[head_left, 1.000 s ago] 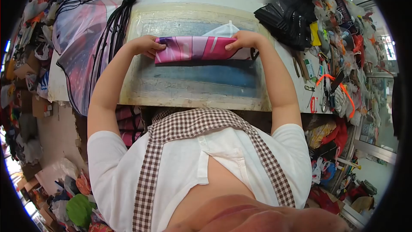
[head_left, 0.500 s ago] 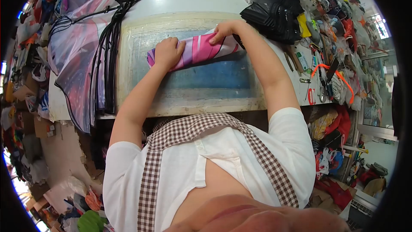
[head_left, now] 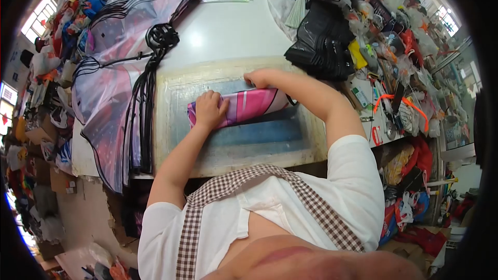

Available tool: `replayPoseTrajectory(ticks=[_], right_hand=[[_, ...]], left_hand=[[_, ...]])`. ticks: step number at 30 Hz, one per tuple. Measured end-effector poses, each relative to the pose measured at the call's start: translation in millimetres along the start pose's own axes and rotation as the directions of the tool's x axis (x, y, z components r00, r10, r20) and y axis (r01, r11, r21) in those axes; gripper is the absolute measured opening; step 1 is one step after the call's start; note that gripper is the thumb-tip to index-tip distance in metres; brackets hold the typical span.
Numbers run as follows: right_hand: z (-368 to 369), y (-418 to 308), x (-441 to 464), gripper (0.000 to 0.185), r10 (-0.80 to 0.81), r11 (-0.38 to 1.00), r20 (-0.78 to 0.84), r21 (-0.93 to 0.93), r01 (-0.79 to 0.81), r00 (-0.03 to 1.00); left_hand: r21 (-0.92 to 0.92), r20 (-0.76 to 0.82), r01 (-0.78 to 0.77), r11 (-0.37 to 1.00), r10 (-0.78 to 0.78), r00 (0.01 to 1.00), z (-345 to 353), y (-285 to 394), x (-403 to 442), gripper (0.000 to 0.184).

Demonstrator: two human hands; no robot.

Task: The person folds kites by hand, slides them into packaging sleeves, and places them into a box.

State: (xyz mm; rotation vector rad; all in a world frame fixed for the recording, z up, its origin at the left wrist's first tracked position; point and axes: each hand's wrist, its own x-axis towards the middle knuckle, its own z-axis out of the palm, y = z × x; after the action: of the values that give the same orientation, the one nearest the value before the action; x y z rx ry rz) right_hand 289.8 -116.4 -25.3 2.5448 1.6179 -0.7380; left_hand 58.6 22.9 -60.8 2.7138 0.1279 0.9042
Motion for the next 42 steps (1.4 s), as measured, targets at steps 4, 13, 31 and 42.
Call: replayPoseTrajectory(ticks=[4,13,31,42], right_hand=[[-14.4,-6.6,-11.0,0.033,0.011,0.981,0.252,-0.192,0.039,0.968],[-2.1,1.5,-16.4,0.028,-0.169,0.985,0.179,0.0,0.172,0.969],[-17.2,-16.8,-32.1,0.054,-0.024,0.903,0.409,0.401,-0.156,0.912],[-11.9,-57.1,-72.7,0.078,-0.122,0.991,0.32,0.087,0.099,0.94]], left_hand=[[-0.004,0.081,0.036,0.999,-0.035,0.996,-0.2,0.6,-3.1,0.033],[0.05,0.186,0.062,0.997,-0.071,0.98,-3.5,9.8,-16.9,0.035],[-0.028,0.053,0.038,0.999,-0.037,0.998,-7.6,11.7,-27.0,0.033],[0.01,-0.086,-0.033,0.999,0.034,0.996,-11.5,12.1,-32.2,0.028]])
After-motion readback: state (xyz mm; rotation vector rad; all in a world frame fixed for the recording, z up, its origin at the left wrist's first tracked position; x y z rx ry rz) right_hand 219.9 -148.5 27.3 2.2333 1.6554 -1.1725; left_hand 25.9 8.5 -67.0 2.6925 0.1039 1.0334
